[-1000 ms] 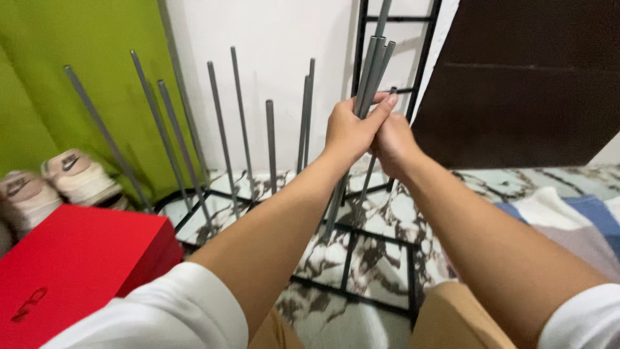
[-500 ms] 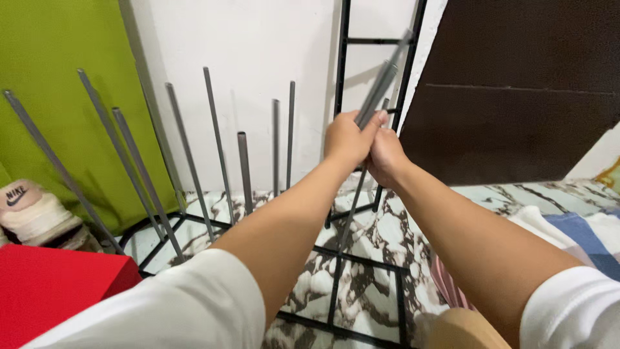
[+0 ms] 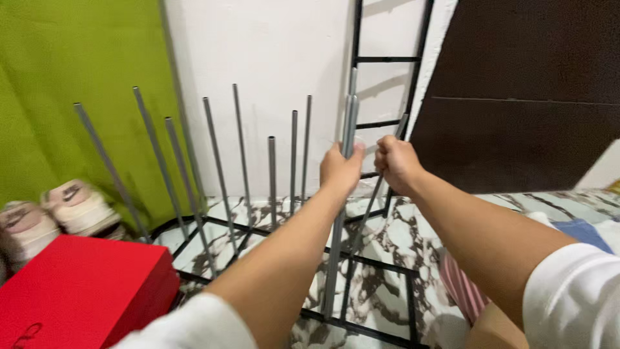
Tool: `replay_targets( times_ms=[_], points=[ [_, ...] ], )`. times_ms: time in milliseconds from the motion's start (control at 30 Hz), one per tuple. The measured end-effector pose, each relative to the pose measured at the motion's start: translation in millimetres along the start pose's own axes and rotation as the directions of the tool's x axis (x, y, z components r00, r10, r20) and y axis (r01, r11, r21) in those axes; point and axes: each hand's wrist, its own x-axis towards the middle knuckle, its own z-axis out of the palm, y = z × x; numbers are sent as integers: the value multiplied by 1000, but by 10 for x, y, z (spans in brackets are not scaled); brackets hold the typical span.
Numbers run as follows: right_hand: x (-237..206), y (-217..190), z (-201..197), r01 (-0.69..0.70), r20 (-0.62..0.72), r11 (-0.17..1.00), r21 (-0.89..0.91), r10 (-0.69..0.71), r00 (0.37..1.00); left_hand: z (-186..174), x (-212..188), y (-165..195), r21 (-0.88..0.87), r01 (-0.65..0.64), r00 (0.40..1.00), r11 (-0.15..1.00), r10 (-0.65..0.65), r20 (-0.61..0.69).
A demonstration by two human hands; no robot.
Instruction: The person assembles a metal shoe rack by inserting vertical metal rods into a base frame and then attaching a top frame. The person sits on the floor during the assembly.
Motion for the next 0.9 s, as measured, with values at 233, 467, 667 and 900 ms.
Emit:
replay_targets(
  times_ms=[233, 467, 667, 900],
  points=[
    [319, 0, -33, -66, 15, 997, -31, 67, 998, -336, -598, -114, -294, 244, 941, 924, -152, 302],
    [-116, 71, 91, -153, -83, 918, -365, 132, 988, -459, -1035, -193, -519, 266, 921, 812, -54, 386],
    [-1475, -89, 286, -213, -31, 967, -137, 211, 977, -516, -1173, -413, -549, 303, 894, 779, -34, 446],
    [-2467, -559, 780, 73, 219, 938, -340, 3, 976, -652, -1541, -337, -554, 271, 830, 787, 101, 549]
  ],
)
